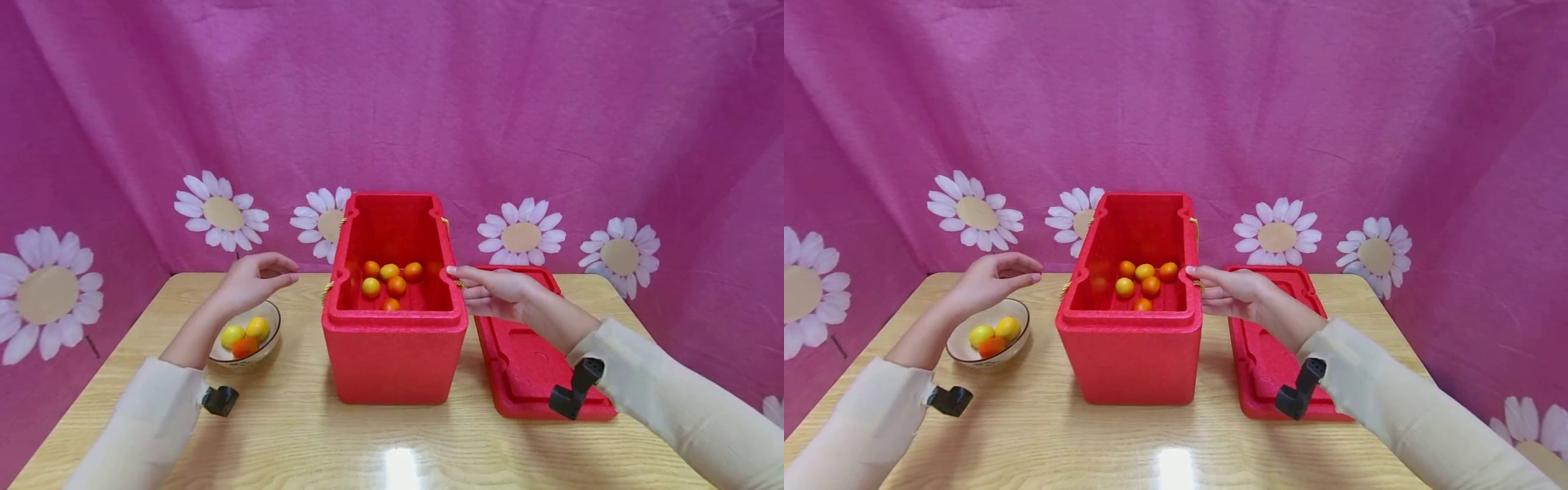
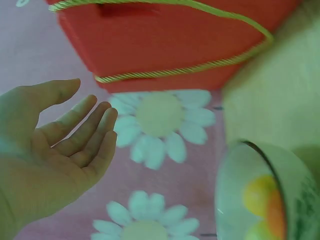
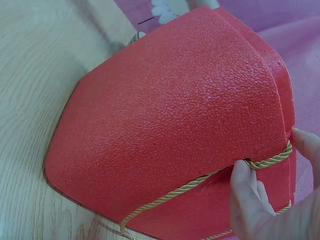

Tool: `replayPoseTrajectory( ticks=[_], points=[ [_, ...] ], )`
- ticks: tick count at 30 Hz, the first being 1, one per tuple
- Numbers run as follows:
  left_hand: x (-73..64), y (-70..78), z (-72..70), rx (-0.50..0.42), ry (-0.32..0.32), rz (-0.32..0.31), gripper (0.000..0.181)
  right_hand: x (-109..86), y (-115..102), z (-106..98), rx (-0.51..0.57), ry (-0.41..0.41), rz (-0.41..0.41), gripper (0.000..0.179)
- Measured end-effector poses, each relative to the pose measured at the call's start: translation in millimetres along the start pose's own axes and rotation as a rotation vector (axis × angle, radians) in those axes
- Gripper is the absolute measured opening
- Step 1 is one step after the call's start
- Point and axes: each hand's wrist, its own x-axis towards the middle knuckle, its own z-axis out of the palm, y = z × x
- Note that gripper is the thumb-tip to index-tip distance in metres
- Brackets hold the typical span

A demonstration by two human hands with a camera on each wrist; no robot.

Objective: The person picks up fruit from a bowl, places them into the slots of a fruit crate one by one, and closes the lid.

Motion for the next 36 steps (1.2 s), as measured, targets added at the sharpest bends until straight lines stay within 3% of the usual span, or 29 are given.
replayPoseTrajectory(
  ticks=[12,23,28,36],
  points=[
    [-21.8,-48.8,12.8,0.093,-0.070,-0.046,0.030,2.8,2.1,0.8,-0.017,0.003,-0.019,0.072],
    [-39.4,-81.6,15.1,0.287,-0.129,-0.042,0.019,1.5,3.7,0.4,-0.030,0.030,-0.014,0.071],
    [-46.3,-88.9,18.3,0.320,-0.122,-0.031,0.016,-0.3,3.4,1.4,-0.038,0.049,0.006,0.070],
    [-45.8,-87.7,21.1,0.333,-0.115,0.005,0.015,-2.2,0.5,2.5,-0.023,0.027,-0.017,0.069]
  ],
)
